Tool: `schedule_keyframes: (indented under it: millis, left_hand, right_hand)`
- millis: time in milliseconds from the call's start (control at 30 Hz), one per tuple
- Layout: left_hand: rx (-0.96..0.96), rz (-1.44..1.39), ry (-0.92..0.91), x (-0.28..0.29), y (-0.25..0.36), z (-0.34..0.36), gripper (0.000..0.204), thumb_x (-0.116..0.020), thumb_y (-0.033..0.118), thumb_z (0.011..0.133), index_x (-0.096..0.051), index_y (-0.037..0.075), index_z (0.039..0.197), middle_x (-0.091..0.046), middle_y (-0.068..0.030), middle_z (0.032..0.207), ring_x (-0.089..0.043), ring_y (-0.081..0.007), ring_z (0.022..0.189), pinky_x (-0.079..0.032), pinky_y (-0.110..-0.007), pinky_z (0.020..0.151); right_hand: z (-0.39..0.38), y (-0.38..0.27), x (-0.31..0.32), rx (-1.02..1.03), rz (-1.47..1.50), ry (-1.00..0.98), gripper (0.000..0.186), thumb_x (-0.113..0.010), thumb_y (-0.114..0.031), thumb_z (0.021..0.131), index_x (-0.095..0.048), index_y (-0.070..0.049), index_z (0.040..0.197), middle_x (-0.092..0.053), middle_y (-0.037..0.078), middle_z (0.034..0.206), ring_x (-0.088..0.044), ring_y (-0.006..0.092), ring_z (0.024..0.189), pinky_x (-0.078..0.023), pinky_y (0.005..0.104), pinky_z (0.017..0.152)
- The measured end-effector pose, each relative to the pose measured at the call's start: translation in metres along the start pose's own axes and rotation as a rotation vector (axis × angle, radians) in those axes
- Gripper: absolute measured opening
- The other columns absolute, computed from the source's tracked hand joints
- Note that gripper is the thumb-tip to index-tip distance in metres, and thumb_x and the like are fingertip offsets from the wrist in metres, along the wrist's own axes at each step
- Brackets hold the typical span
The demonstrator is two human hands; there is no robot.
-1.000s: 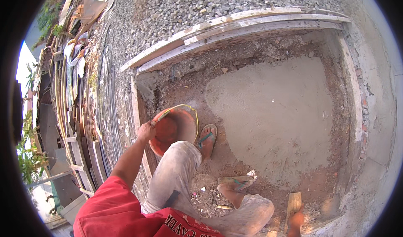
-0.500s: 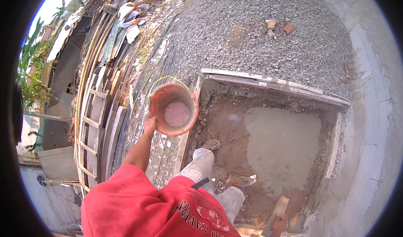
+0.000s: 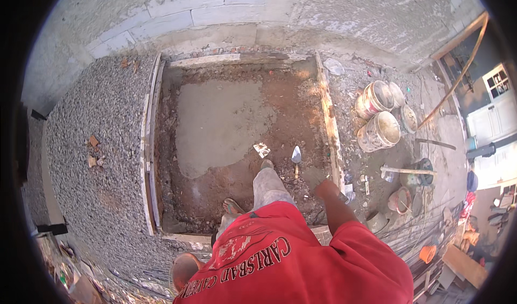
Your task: The person pours wet concrete from a bucket into a wooden frame and uses a trowel to spread and level it across the ground area.
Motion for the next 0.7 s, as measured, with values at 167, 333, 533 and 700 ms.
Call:
schedule_keyframes:
  millis: [167, 333, 533, 700]
  left_hand:
    - [-0.147, 0.155, -0.242, -0.150, 0.130, -0.023, 0.043, -0.057, 0.023, 0.099, -0.055, 0.004, 0.137, -0.062, -0.0072, 0.112, -0.058, -0.0190, 0.093, -0.051, -0.037, 0.070]
    - [-0.412, 0.570, -0.379, -0.356, 0.151, -0.126, 0.027, -0.053, 0.010, 0.099, -0.059, 0.007, 0.125, -0.061, -0.0047, 0.096, -0.057, -0.0146, 0.079, -0.052, -0.029, 0.066]
    - [-0.456, 0.691, -0.630, -0.559, 0.065, -0.236, 0.022, -0.051, 0.000, 0.094, -0.056, 0.006, 0.115, -0.061, -0.0061, 0.096, -0.056, -0.0148, 0.067, -0.054, -0.028, 0.057]
    - [-0.409, 1.089, -0.738, -0.696, -0.171, -0.318, 0.027, -0.054, -0.001, 0.089, -0.054, 0.006, 0.115, -0.060, -0.0064, 0.097, -0.054, -0.0137, 0.062, -0.049, -0.027, 0.050]
  right_hand:
    - [-0.068, 0.076, -0.112, -0.009, 0.122, -0.402, 0.035, -0.062, -0.028, 0.089, -0.076, -0.005, 0.112, -0.073, 0.013, 0.122, -0.071, 0.0313, 0.114, -0.057, 0.0464, 0.091]
    - [-0.062, 0.150, -0.218, -0.104, 0.327, -0.476, 0.035, -0.060, -0.023, 0.088, -0.076, -0.005, 0.113, -0.074, 0.017, 0.117, -0.072, 0.0307, 0.110, -0.058, 0.0445, 0.089]
    - [-0.042, 0.201, -0.274, -0.277, 0.627, -0.314, 0.039, -0.061, -0.033, 0.090, -0.076, -0.005, 0.111, -0.072, 0.020, 0.119, -0.070, 0.0363, 0.112, -0.056, 0.0460, 0.093]
    - [-0.085, 0.296, -0.257, -0.610, 0.887, -0.255, 0.054, -0.059, -0.041, 0.092, -0.068, 0.002, 0.123, -0.068, 0.024, 0.127, -0.064, 0.0413, 0.120, -0.051, 0.0463, 0.102]
Point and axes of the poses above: each hand's wrist, its own z-axis towards the middle knuckle, its own x-axis out of the back of the hand, y = z × x, the point moved 6 cm from there along z, towards the middle knuckle
